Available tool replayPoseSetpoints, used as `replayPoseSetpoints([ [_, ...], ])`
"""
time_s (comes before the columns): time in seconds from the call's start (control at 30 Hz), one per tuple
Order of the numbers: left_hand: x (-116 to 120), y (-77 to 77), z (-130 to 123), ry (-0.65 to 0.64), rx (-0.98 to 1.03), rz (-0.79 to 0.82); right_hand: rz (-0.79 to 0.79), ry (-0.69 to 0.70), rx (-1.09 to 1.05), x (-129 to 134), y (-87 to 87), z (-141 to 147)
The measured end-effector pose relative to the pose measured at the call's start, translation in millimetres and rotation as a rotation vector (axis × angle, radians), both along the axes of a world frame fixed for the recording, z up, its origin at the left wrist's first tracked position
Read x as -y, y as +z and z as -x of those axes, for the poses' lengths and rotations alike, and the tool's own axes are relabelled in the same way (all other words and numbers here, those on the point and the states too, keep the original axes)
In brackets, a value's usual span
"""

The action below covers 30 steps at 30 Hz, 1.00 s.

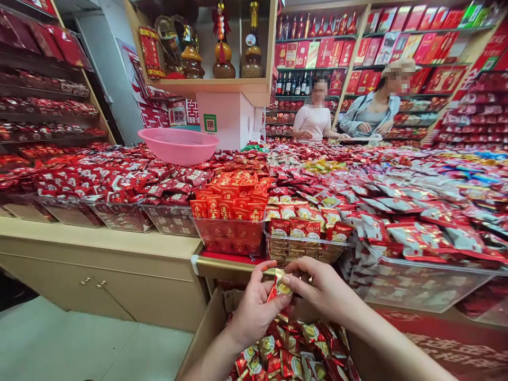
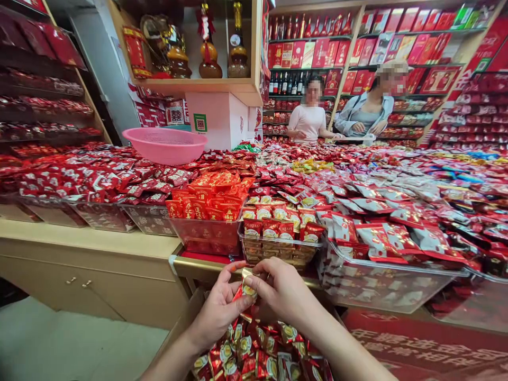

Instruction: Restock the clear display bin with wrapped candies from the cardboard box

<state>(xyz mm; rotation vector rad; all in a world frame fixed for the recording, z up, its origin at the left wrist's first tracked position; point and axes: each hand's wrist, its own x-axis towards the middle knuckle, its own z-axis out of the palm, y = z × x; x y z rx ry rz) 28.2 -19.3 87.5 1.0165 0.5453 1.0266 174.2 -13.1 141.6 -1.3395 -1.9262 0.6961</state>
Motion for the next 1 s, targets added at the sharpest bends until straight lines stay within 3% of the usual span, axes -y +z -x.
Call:
replayPoseSetpoints([
  [0.1,0,3.8,-6,-0.041,-0.003,0.002,0.133,-0.018,-0.236,2,-23.4,-1],
  [0.2,1,0.9,-9,-0.041,-0.047,0.025,0.26,-0.018,-0.424,-1,-30.9,-8],
  [0.43,7,-1.9,-13,0.01,-0.088,0.009,0.215,-0.037,-0.458,3,-34.1,-13],
  [0.6,11,4.0,-9,0.029,-0.156,-0.014,0.195,-0.035,-0.405,8,-28.2,-15],
  [0.77,10,13.6,-2,-0.013,-0.348,-0.119,0.124,0.144,-0.257,13,-16.1,-22],
  [0.9,10,16.3,-4,0.041,-0.306,-0.117,0.255,0.166,-0.221,18,-12.6,-22],
  [1.0,9,17.2,-3,0.087,-0.261,-0.109,0.336,0.169,-0.263,15,4.7,-27],
])
